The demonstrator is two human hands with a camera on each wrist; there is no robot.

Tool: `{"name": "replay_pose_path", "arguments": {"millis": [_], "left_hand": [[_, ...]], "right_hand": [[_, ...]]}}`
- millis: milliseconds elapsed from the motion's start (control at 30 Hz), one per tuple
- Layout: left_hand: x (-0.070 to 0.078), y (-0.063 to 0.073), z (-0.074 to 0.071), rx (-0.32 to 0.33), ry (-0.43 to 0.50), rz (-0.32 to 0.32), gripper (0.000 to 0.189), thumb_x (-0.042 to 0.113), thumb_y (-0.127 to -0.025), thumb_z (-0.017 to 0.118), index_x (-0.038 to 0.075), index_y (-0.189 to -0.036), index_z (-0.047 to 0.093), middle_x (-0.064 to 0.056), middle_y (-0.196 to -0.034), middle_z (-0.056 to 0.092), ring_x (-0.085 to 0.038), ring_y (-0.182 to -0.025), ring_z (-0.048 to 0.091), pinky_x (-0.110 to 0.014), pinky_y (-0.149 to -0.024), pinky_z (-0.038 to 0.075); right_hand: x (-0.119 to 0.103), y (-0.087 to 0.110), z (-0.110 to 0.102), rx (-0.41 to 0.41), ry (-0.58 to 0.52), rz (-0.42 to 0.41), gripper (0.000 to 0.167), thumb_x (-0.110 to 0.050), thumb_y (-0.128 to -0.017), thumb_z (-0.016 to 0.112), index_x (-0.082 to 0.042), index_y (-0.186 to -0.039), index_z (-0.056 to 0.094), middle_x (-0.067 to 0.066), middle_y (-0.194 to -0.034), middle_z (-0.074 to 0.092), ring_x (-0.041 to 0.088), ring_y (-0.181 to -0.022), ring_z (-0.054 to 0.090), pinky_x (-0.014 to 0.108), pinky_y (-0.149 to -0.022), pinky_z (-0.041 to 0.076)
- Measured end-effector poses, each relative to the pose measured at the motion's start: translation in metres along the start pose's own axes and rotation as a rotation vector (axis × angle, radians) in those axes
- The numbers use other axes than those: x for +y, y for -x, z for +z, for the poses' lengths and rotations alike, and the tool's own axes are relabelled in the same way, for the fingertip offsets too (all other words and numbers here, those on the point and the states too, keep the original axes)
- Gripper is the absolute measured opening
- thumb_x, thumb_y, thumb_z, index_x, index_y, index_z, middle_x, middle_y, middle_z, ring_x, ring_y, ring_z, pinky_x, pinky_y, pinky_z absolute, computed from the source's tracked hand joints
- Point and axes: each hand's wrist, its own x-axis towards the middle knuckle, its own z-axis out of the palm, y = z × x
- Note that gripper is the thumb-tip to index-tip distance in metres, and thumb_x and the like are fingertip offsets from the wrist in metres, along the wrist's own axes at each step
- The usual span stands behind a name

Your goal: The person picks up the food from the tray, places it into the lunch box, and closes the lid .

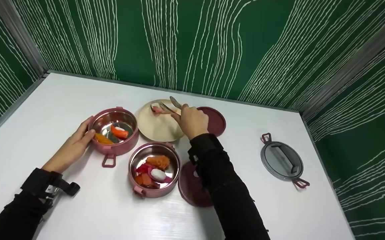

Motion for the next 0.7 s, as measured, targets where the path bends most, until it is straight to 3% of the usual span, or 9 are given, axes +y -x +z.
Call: {"name": "replay_pose_path", "arguments": {"millis": [333,700], "left_hand": [[0.000,0.000,0.000,-0.004,-0.011,-0.021,0.058,0.047,-0.097,0.031,0.033,-0.147,0.006,-0.004,-0.154,0.010,-0.028,-0.141,0.011,-0.050,-0.113,0.011],[0.002,0.000,0.000,-0.003,-0.010,0.005,0.060,0.042,-0.098,0.031,0.023,-0.149,0.007,-0.004,-0.154,0.010,-0.026,-0.141,0.010,-0.047,-0.114,0.011]], "right_hand": [[0.007,-0.002,0.011,-0.026,-0.011,0.036,0.048,-0.058,-0.085,0.051,-0.010,-0.082,0.056,0.013,-0.074,0.062,0.034,-0.066,0.062,0.049,-0.052,0.047],[0.011,-0.003,0.018,-0.047,0.004,0.039,0.051,-0.058,-0.085,0.051,-0.007,-0.085,0.057,0.017,-0.077,0.063,0.038,-0.068,0.062,0.053,-0.054,0.047]]}}
